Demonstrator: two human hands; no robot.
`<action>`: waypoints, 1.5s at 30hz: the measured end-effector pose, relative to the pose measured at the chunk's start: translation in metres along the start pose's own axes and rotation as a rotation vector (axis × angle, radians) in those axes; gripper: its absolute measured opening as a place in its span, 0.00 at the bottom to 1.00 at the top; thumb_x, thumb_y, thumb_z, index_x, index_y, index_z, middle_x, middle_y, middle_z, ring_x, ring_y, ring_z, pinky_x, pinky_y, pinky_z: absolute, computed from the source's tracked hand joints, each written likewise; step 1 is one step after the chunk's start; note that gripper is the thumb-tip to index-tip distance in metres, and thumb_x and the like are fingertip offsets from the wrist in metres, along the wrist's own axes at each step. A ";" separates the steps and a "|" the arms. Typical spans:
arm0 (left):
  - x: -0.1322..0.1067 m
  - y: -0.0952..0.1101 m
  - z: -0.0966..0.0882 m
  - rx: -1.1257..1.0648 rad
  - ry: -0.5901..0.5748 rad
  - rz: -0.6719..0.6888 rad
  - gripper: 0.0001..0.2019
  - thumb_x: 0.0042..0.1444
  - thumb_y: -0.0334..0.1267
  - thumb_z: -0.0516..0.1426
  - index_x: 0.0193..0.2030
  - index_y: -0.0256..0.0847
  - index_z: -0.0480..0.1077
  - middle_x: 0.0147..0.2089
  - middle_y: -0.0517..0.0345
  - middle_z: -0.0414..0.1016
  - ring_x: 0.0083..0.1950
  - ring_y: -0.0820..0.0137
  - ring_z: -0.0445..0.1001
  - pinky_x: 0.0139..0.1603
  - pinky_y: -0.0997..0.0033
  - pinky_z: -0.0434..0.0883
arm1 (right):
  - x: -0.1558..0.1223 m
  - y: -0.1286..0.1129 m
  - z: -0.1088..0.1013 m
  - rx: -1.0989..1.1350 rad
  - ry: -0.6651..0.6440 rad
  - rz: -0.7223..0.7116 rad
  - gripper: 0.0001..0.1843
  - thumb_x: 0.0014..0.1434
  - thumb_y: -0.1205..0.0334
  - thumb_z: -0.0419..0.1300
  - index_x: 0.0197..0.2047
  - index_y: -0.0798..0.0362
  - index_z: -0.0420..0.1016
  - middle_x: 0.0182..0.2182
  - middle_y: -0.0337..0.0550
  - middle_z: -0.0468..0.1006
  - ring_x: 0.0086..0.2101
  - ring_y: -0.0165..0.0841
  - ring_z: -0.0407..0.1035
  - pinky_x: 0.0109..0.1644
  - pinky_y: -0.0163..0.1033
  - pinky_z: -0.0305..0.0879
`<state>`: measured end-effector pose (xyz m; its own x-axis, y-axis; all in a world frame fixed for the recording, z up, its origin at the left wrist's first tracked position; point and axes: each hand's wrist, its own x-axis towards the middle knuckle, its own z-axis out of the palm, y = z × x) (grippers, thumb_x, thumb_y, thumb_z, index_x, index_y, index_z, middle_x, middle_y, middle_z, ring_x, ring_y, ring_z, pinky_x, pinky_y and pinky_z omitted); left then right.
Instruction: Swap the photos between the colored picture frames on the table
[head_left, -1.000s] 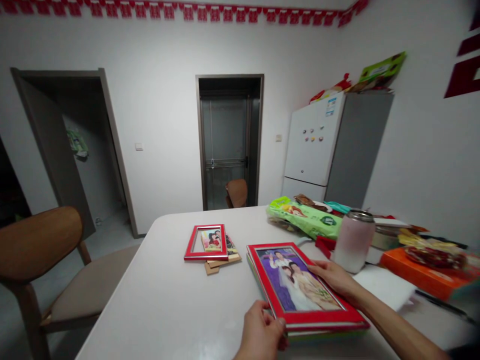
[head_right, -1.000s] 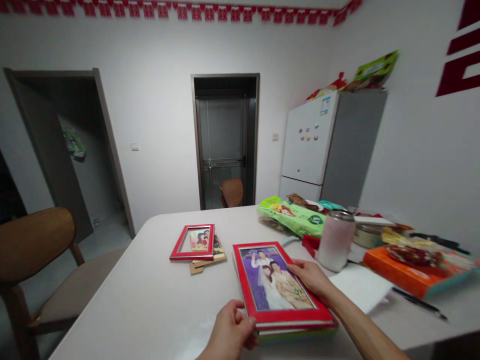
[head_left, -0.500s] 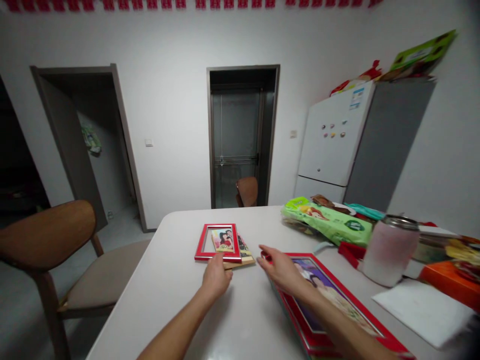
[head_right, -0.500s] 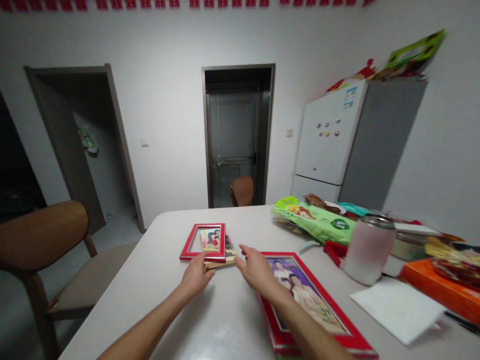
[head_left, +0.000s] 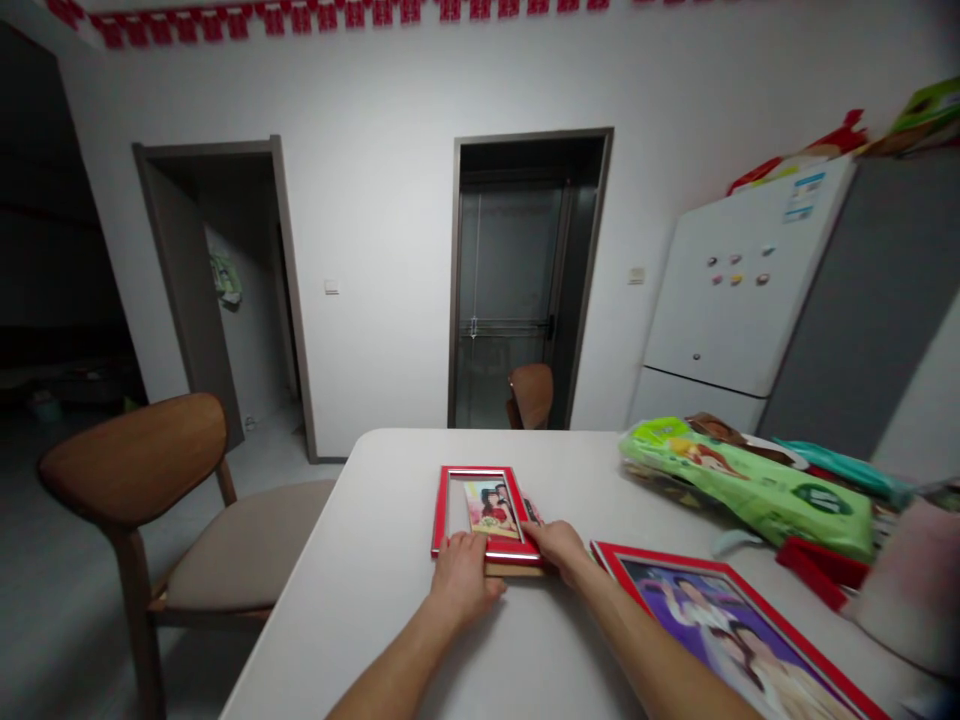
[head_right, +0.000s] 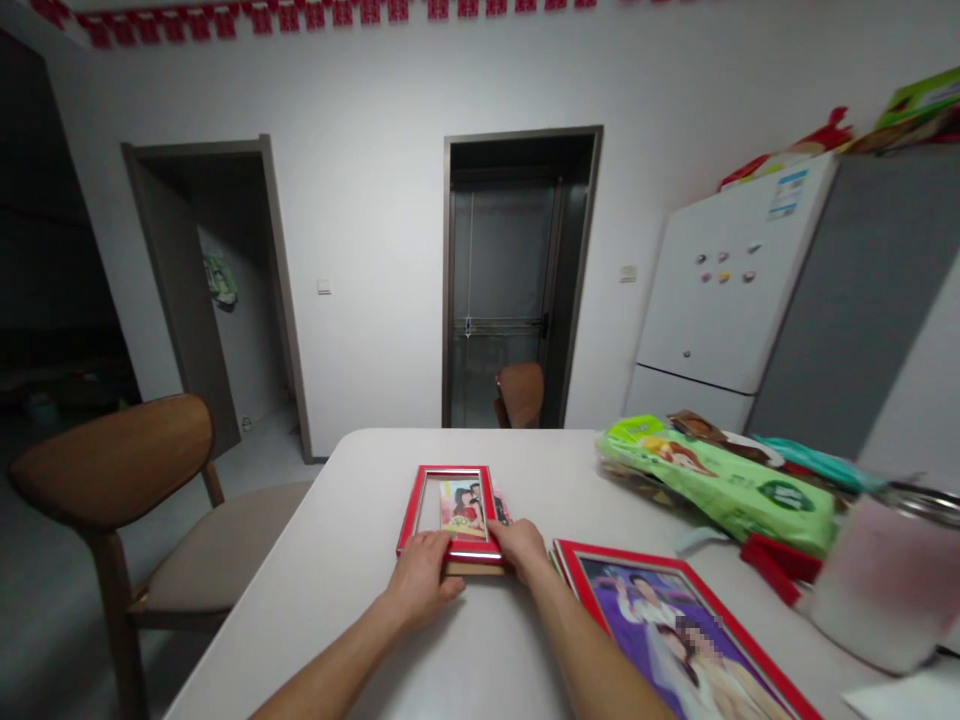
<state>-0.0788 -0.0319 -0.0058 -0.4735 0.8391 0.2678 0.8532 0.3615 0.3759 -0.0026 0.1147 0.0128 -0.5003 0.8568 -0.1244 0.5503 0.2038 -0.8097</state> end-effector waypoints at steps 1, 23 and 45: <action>-0.002 0.003 0.002 -0.007 0.016 0.009 0.25 0.42 0.43 0.56 0.49 0.39 0.60 0.49 0.52 0.65 0.51 0.61 0.61 0.53 0.60 0.55 | -0.003 -0.001 0.002 0.058 -0.019 0.006 0.20 0.43 0.50 0.55 0.27 0.62 0.72 0.30 0.61 0.76 0.29 0.41 0.72 0.26 0.37 0.65; -0.063 0.031 -0.037 -0.889 0.773 -0.339 0.13 0.46 0.35 0.54 0.41 0.39 0.66 0.38 0.54 0.74 0.41 0.64 0.72 0.42 0.68 0.67 | -0.137 -0.066 0.003 0.742 -0.290 -0.241 0.22 0.48 0.54 0.52 0.46 0.55 0.63 0.35 0.45 0.73 0.32 0.28 0.68 0.28 0.30 0.62; -0.178 0.068 0.034 -2.098 0.253 -0.827 0.19 0.41 0.42 0.57 0.40 0.33 0.66 0.37 0.47 0.74 0.46 0.57 0.69 0.45 0.61 0.67 | -0.152 0.057 0.001 0.028 -0.108 -0.489 0.22 0.45 0.62 0.52 0.45 0.58 0.68 0.49 0.50 0.65 0.49 0.38 0.59 0.54 0.41 0.52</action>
<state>0.0710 -0.1426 -0.0583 -0.6408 0.6670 -0.3802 -0.7527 -0.4482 0.4822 0.1045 -0.0042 -0.0150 -0.7623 0.6101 0.2161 0.2170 0.5555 -0.8027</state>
